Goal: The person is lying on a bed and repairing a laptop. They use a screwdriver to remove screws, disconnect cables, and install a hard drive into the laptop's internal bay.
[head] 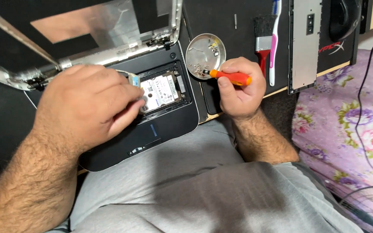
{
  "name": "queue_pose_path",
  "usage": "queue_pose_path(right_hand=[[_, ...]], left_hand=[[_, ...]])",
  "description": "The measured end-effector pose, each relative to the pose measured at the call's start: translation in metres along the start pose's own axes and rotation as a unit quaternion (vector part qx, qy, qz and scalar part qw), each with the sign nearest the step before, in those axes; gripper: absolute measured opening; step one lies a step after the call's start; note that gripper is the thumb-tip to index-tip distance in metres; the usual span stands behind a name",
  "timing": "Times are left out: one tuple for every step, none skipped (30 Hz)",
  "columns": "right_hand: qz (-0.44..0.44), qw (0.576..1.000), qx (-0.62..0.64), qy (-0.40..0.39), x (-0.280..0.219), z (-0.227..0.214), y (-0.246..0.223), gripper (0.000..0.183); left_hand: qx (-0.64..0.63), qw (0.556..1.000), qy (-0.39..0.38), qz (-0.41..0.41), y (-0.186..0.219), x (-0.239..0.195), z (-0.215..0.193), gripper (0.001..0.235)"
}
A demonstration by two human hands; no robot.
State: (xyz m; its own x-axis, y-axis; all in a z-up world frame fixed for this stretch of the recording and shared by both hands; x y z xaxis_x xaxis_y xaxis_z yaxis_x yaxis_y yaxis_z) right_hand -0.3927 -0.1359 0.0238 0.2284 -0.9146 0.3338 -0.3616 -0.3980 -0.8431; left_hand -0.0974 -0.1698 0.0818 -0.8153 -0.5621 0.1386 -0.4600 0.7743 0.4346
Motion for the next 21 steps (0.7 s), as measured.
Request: queue_pose_path(right_hand=[[0.001, 1.000, -0.001, -0.007, 0.001, 0.001, -0.001, 0.019], [-0.003, 1.000, -0.014, -0.016, 0.002, 0.002, -0.002, 0.018], [-0.007, 0.999, -0.027, -0.026, 0.003, 0.004, -0.004, 0.017], [-0.007, 0.999, -0.028, -0.033, 0.002, 0.006, -0.004, 0.017], [-0.006, 0.999, -0.034, -0.020, 0.002, 0.006, -0.004, 0.019], [-0.004, 0.999, -0.039, -0.006, 0.001, 0.006, -0.004, 0.020], [-0.005, 0.999, -0.039, -0.012, 0.001, 0.007, -0.004, 0.020], [-0.001, 0.999, -0.049, -0.010, 0.001, 0.007, -0.004, 0.021], [0.002, 0.998, -0.060, -0.006, 0.001, 0.007, -0.004, 0.021], [0.001, 0.998, -0.060, -0.011, 0.001, 0.009, -0.003, 0.021], [-0.005, 0.998, -0.055, -0.006, 0.001, 0.009, -0.003, 0.019], [-0.010, 0.999, -0.051, -0.001, 0.001, 0.009, -0.003, 0.018], [-0.012, 0.999, -0.052, -0.002, 0.002, 0.010, -0.004, 0.018], [-0.014, 0.999, -0.031, 0.007, 0.003, 0.010, -0.004, 0.019], [-0.016, 1.000, -0.012, 0.018, 0.003, 0.010, -0.005, 0.020], [-0.018, 1.000, -0.013, 0.017, 0.003, 0.010, -0.004, 0.020], [-0.029, 0.999, -0.002, 0.026, 0.004, 0.008, -0.005, 0.019], [-0.040, 0.999, 0.010, 0.034, 0.004, 0.007, -0.006, 0.019], [-0.043, 0.998, 0.008, 0.034, 0.006, 0.006, -0.008, 0.019], [-0.053, 0.997, 0.038, 0.043, 0.007, 0.005, -0.010, 0.020], [-0.064, 0.994, 0.069, 0.052, 0.010, 0.005, -0.012, 0.022]], left_hand=[[-0.004, 1.000, 0.004, -0.004, -0.001, -0.002, 0.000, 0.007], [0.003, 1.000, 0.019, -0.013, -0.002, -0.004, -0.001, 0.006], [0.011, 0.999, 0.034, -0.022, -0.003, -0.007, -0.002, 0.005], [0.007, 0.999, 0.037, -0.027, -0.005, -0.008, -0.002, 0.005], [0.013, 0.999, 0.033, -0.030, -0.005, -0.009, -0.001, 0.003], [0.018, 0.999, 0.030, -0.032, -0.005, -0.009, 0.000, 0.003], [0.015, 0.999, 0.033, -0.038, -0.006, -0.010, 0.001, 0.003], [0.026, 0.999, 0.026, -0.035, -0.005, -0.010, 0.003, 0.006], [0.037, 0.999, 0.020, -0.032, -0.005, -0.010, 0.005, 0.009], [0.035, 0.998, 0.023, -0.036, -0.006, -0.011, 0.007, 0.009], [0.038, 0.999, 0.019, -0.031, -0.006, -0.012, 0.009, 0.008], [0.041, 0.999, 0.016, -0.026, -0.006, -0.012, 0.011, 0.007], [0.041, 0.999, 0.018, -0.027, -0.007, -0.012, 0.011, 0.007], [0.042, 0.999, 0.021, -0.023, -0.007, -0.012, 0.012, 0.007], [0.044, 0.999, 0.025, -0.018, -0.007, -0.012, 0.012, 0.007], [0.044, 0.998, 0.028, -0.017, -0.007, -0.013, 0.013, 0.007], [0.049, 0.998, 0.026, -0.019, -0.006, -0.013, 0.013, 0.008], [0.054, 0.998, 0.025, -0.020, -0.005, -0.013, 0.013, 0.008], [0.055, 0.998, 0.028, -0.019, -0.003, -0.012, 0.011, 0.008], [0.043, 0.999, 0.030, -0.012, -0.001, -0.012, 0.010, 0.008], [0.032, 0.999, 0.032, -0.007, 0.001, -0.012, 0.008, 0.008]])
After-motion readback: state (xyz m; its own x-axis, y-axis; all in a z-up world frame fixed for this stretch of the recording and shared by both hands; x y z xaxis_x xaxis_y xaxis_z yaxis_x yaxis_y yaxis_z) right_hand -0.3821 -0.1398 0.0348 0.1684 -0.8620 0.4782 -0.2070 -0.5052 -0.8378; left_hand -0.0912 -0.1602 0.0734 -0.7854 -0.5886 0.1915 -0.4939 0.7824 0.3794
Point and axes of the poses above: each hand's wrist, its own x-axis towards the middle knuckle, its own z-axis out of the palm, y = z × x, the point moved 4 cm from there along x, towards the middle knuckle, and after that the axes turned 14 degrees about -y, right-handed, at the moved point
